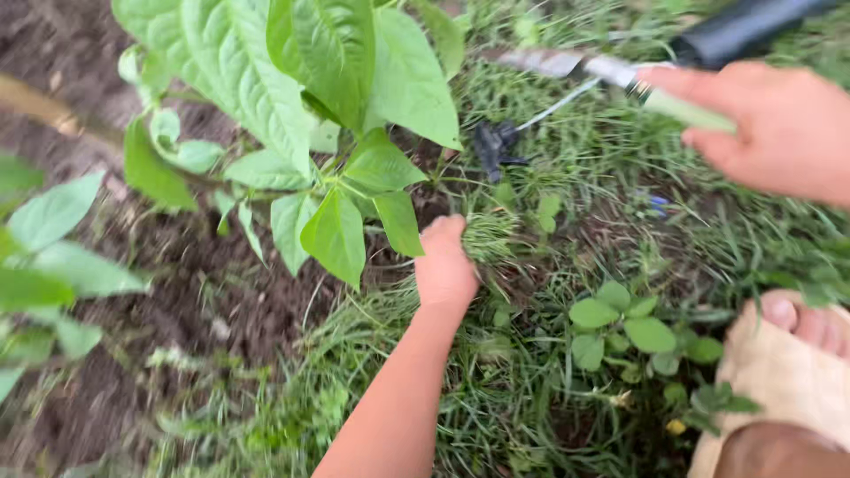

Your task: The person removes weeds from around a small plant using a hand trowel and by hand. They loosen soil, pull out grass and weeds, and gather the removed vegetation into a pile.

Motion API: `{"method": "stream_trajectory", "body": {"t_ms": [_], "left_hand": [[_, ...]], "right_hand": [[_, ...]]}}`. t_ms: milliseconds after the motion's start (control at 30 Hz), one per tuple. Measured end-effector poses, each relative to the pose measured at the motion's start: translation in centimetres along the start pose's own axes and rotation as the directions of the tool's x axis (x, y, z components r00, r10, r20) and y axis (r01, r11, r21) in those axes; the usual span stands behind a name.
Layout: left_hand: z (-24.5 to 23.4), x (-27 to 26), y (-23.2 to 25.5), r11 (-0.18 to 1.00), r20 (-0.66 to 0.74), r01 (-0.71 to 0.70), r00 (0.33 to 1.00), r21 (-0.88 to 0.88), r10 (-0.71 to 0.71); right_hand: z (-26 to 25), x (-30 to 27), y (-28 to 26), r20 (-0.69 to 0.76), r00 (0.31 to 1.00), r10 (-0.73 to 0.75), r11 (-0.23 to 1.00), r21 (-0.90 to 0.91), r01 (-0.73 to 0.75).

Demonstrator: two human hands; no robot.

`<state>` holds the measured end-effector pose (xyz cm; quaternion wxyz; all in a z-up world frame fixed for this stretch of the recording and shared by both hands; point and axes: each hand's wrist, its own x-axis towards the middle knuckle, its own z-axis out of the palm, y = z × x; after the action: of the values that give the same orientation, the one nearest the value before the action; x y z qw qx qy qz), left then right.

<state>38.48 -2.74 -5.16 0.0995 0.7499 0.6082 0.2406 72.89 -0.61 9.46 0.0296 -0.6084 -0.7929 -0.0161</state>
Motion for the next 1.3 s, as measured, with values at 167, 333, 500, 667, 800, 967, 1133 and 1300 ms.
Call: {"method": "stream_trajectory", "body": {"t_ms": [167,333,500,667,800,967,1133,1300], "left_hand": [[-0.8,1.5,1.7,0.879,0.164,0.419,0.906,-0.229,-0.390],[-2.1,2.4,4.3,0.886,0.221,0.462,0.868,-0.034,-0.444],[-3.4,5.1,9.7,0.882,0.329,0.466,0.845,-0.066,-0.422],[-2.4,8.1,12.4,0.908,0.195,0.412,0.887,0.069,-0.418],[2.6,12.0,7.5,0.781,0.209,0.502,0.774,0.372,-0.597],[6.9,15.2,1.0,0.734,0.381,0.345,0.682,0.584,-0.624],[8.6,14.8,-3.8,0.715,0.415,0.267,0.664,0.646,-0.623],[7.4,9.3,-5.3,0.826,-0.130,0.446,0.894,0.346,-0.429]], "right_hand": [[3.4,1.3,0.3,0.611,0.783,-0.116,0.993,0.052,0.106],[6.2,2.0,5.8,0.059,0.976,-0.211,0.965,0.170,0.198],[6.2,8.4,16.3,-0.156,0.987,-0.044,0.976,0.205,0.076],[0.7,17.6,15.9,-0.015,0.932,-0.361,0.930,0.074,0.361],[-0.7,26.7,13.2,0.456,0.844,-0.284,0.874,-0.240,0.423],[-3.0,32.8,10.5,0.600,0.669,-0.440,0.897,0.252,0.364],[-5.4,26.5,2.1,0.572,0.760,-0.309,0.888,-0.112,0.445],[-5.2,20.1,-2.4,0.437,0.896,-0.077,0.994,0.099,0.037]]}}
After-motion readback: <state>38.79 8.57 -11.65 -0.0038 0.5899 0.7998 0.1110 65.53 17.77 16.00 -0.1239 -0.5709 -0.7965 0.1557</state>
